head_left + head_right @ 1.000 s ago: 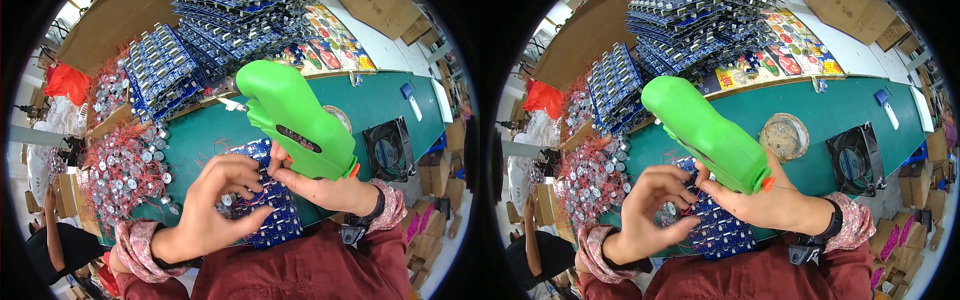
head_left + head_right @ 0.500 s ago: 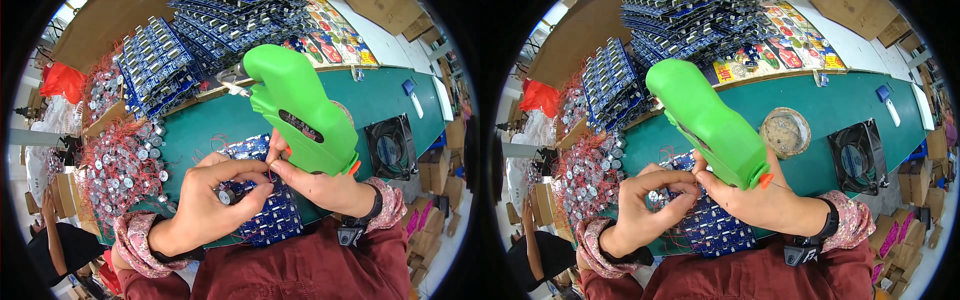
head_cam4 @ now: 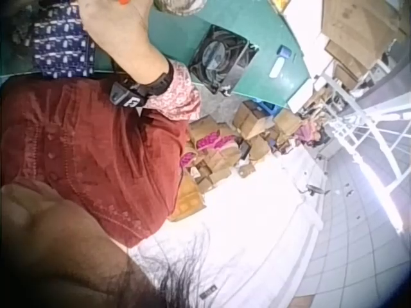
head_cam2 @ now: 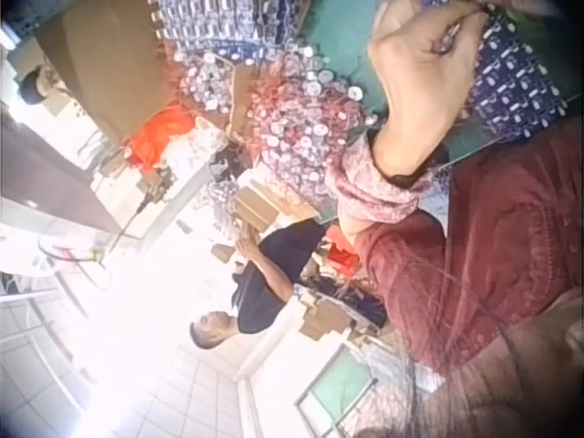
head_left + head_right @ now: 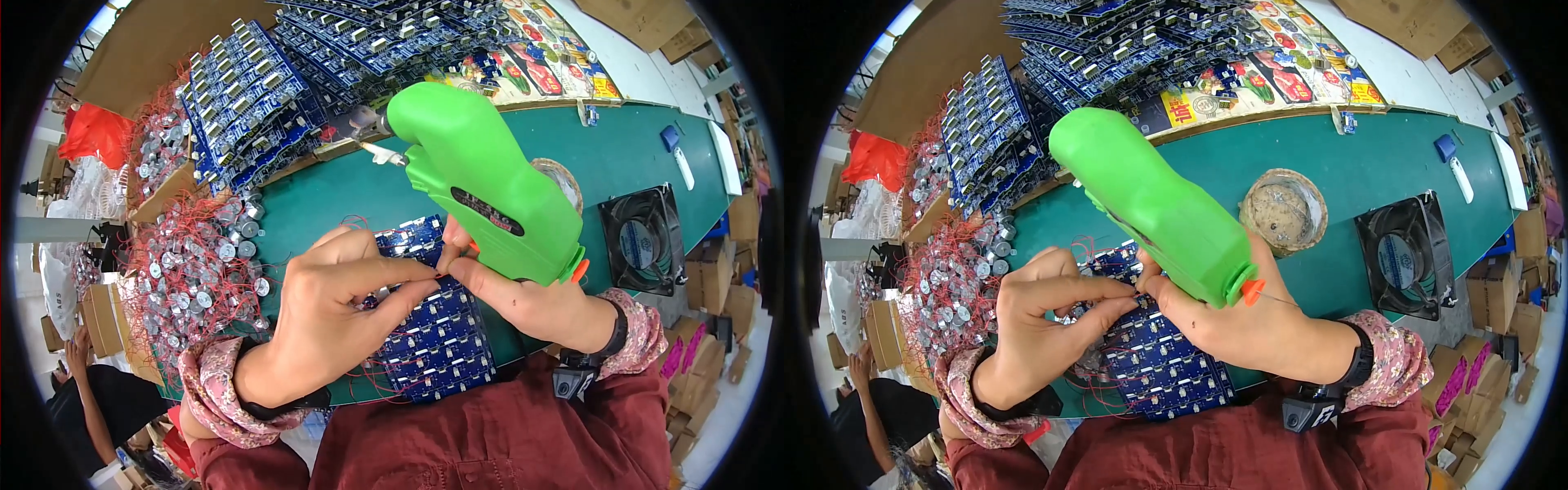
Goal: Applying adhesive or soldering small electronic components onto a blue circuit board using a green dispenser tool.
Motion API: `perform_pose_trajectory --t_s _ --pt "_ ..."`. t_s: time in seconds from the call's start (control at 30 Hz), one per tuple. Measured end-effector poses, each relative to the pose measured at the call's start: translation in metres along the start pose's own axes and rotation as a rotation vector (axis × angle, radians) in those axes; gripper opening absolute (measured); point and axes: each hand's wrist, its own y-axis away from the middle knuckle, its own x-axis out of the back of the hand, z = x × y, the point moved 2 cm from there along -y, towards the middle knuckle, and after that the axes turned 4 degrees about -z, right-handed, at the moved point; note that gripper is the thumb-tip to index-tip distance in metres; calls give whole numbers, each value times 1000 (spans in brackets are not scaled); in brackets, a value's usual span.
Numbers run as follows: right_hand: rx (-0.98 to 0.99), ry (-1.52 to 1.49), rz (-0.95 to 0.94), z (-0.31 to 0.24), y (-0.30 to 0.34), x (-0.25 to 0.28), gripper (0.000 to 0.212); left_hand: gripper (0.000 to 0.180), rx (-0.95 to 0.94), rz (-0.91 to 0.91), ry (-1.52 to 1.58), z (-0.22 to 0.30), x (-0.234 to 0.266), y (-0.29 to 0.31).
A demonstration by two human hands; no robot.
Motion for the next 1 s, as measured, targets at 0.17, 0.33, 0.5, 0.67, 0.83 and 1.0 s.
perform_pose_trajectory --t_s 0.17,0.33,0.5,0.67,0.83,1.0 --pt "-6 -259 110 8 12 3 29 13 63 -89 -163 -8 -1 -8" --pt "31 -253 30 6 28 23 32 12 73 -121 -302 -22 -5 -8" --pt "-96 -306 27 3 50 30 43 13 5 -191 -425 -15 -3 -16" --pt "-212 -456 61 6 64 22 32 13 -2 -290 -516 -13 -1 -23" --pt "-106 -110 112 19 79 16 15 12 -51 -366 -542 -13 2 -29" --pt "-64 71 75 22 83 12 20 10 -32 -430 -492 -16 6 -29"
